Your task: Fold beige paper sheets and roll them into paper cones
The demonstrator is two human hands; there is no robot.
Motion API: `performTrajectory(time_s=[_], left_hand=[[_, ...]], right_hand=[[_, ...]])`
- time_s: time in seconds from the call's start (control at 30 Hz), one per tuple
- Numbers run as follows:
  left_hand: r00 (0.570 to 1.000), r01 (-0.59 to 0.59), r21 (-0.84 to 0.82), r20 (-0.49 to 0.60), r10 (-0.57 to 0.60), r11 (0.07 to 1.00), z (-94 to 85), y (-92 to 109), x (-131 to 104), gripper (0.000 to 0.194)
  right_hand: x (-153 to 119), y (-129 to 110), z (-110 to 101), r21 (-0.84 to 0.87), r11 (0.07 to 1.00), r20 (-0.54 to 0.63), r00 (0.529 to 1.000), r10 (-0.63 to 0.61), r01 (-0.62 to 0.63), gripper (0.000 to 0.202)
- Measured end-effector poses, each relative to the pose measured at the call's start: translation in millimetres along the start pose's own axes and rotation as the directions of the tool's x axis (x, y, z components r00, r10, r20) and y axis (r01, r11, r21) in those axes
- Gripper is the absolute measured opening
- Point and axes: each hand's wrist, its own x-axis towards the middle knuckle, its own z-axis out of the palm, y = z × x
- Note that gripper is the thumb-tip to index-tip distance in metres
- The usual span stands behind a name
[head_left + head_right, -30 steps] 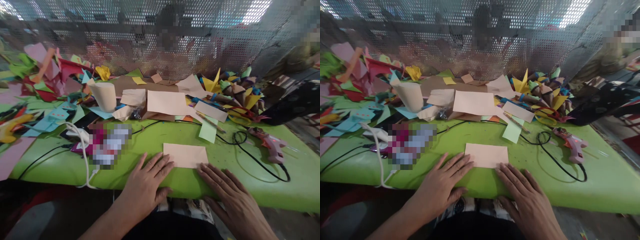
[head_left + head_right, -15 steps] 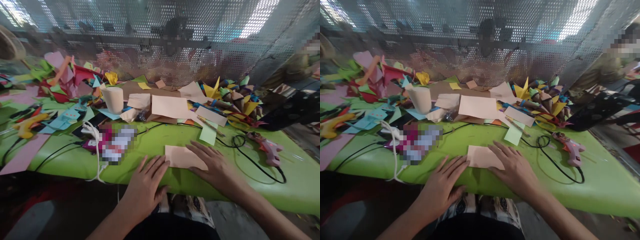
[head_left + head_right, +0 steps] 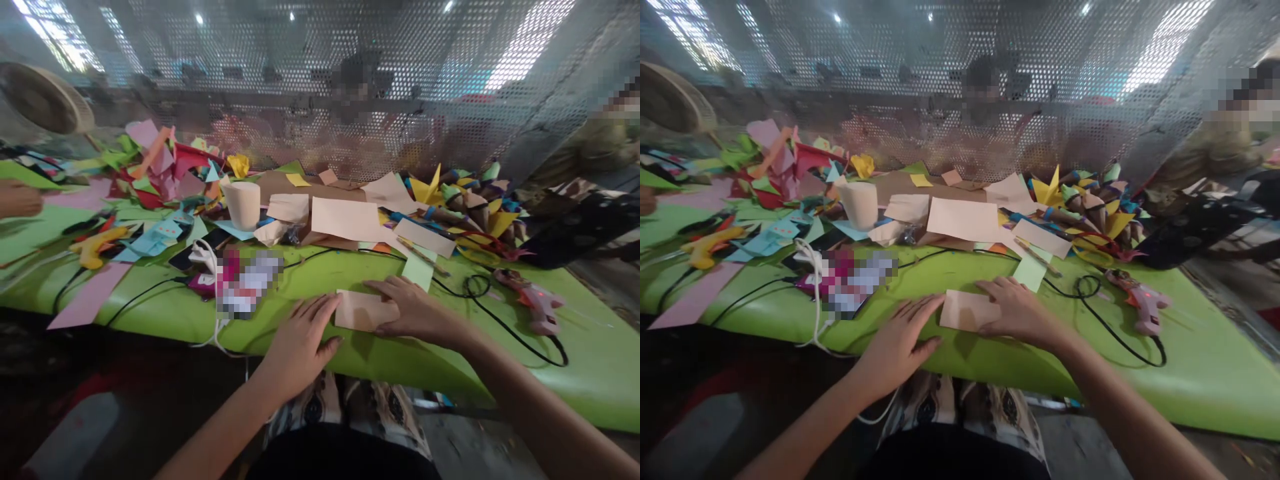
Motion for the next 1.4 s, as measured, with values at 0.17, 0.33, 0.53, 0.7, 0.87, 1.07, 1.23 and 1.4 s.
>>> performTrajectory(time_s=[0.17, 0.33, 0.53, 0.7, 0.87, 1.07, 1.23, 1.4], left_hand=[[0.999, 0.011, -0.079, -0.041, -0.014, 0.997, -0.5, 2, 7, 0.066], [0.999, 0.013, -0.147, -0.048, -0.02, 0.989, 1.7, 2, 9, 0.073], [0.992, 0.076, -0.308, -0.07, -0.103, 0.948, 0.9, -2, 17, 0.09], [0.987, 0.063, -0.45, -0.103, -0.121, 0.891, -10.3, 4, 26, 0.042], [0.977, 0.121, -0.505, -0.091, -0.192, 0.855, -8.7, 14, 29, 0.016], [0.91, 0.27, -0.627, -0.083, -0.407, 0.731, -0.7, 14, 32, 0.018], [0.857, 0.345, -0.73, -0.012, -0.516, 0.589, 3.8, 15, 33, 0.027], [0.852, 0.282, -0.823, -0.022, -0.523, 0.493, 9.2, 18, 29, 0.029]], right_hand=[[4, 0, -1, 0.057, 0.997, -0.038, 0.998, -0.041, 0.043, 0.048], [0, -4, -2, 0.098, 0.994, -0.073, 0.997, -0.035, 0.042, 0.028], [-8, -7, -7, 0.195, 0.975, -0.17, 0.983, -0.073, 0.106, 0.02], [-12, -12, -12, 0.163, 0.98, -0.189, 0.978, -0.084, 0.116, 0.019], [-12, -18, -12, 0.118, 0.968, -0.267, 0.946, -0.182, 0.22, 0.029], [-16, -19, -4, -0.109, 0.954, -0.51, 0.808, -0.295, 0.28, 0.047], [-18, -25, 4, -0.221, 0.935, -0.556, 0.752, -0.355, 0.278, 0.05], [-19, -29, 10, -0.098, 0.944, -0.61, 0.731, -0.307, 0.315, 0.009]])
